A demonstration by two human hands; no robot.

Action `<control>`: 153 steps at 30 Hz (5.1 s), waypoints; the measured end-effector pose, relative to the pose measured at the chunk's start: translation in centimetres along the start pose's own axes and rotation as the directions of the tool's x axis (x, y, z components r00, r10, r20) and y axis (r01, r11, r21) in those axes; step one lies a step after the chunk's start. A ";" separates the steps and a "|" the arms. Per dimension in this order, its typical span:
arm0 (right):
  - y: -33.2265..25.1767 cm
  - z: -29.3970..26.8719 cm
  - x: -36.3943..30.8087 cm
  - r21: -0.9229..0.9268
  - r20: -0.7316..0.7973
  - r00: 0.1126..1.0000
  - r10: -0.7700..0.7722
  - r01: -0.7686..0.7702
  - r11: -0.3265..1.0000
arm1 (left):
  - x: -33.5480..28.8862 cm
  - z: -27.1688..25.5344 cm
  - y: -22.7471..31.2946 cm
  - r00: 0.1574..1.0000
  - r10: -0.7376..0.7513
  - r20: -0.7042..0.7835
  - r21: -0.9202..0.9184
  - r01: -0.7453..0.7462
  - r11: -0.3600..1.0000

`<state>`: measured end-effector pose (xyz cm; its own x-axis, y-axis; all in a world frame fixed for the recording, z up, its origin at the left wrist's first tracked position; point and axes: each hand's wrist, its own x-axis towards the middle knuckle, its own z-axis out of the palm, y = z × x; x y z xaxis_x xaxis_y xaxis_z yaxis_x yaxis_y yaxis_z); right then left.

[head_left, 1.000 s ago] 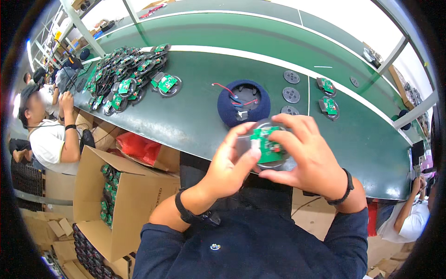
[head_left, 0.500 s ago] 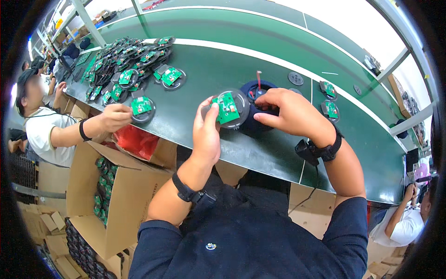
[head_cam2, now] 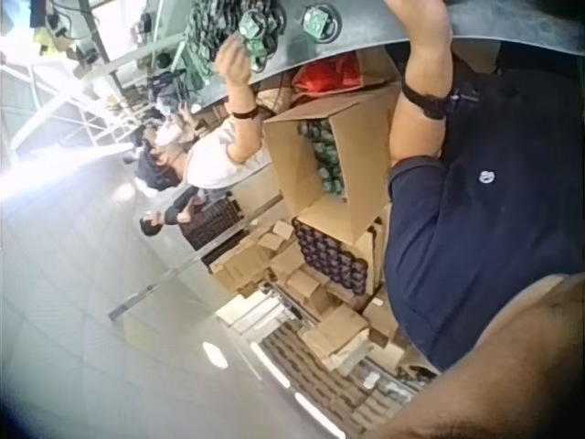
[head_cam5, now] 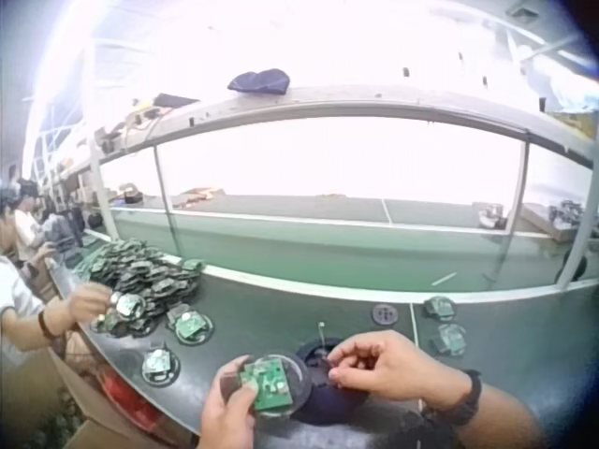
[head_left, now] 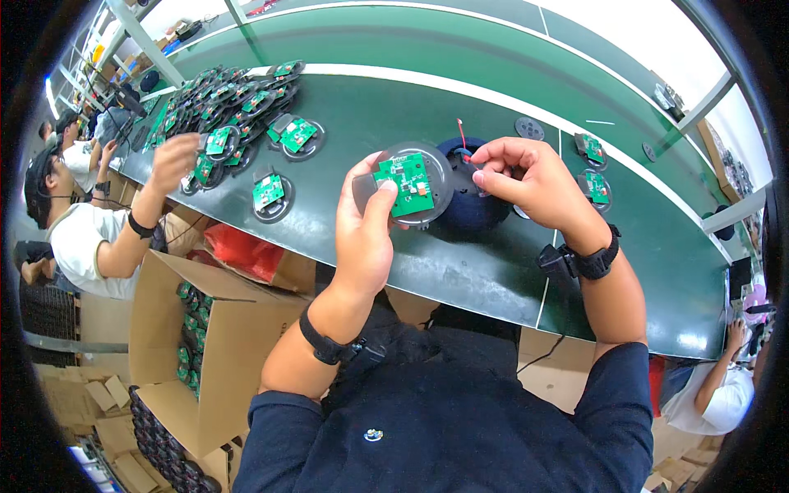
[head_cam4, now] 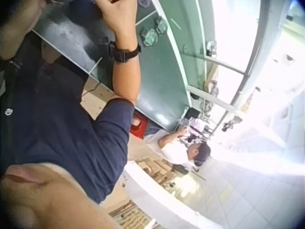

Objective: Assemble electronic speaker components by connecting circuit boards and housing parts.

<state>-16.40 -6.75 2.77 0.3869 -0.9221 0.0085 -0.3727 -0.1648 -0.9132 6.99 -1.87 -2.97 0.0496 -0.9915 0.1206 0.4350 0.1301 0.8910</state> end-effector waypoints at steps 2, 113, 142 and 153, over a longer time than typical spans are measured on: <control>0.3 -0.1 -0.2 0.068 -0.010 1.000 0.022 -0.021 0.997 | -0.1 0.8 0.5 1.000 0.029 -0.012 0.026 -0.028 0.999; 0.9 -0.6 0.4 -0.254 0.182 0.834 -0.521 0.552 0.794 | -1.1 4.3 -0.2 0.977 0.210 0.033 0.244 -0.212 0.946; 1.1 -0.7 0.5 -0.200 0.038 0.954 -0.298 0.299 0.933 | 0.3 4.7 1.5 0.983 0.089 0.160 0.308 -0.135 0.942; 1.4 -1.2 1.8 -0.084 0.079 0.954 -0.290 0.296 0.951 | 1.0 4.4 1.5 0.977 0.131 0.169 0.312 -0.179 0.933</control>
<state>-17.26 -9.03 2.04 0.5437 -0.8040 0.2406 -0.3112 -0.4594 -0.8319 3.74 -2.61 0.44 -0.0463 -0.9501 0.3085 0.1161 0.3016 0.9463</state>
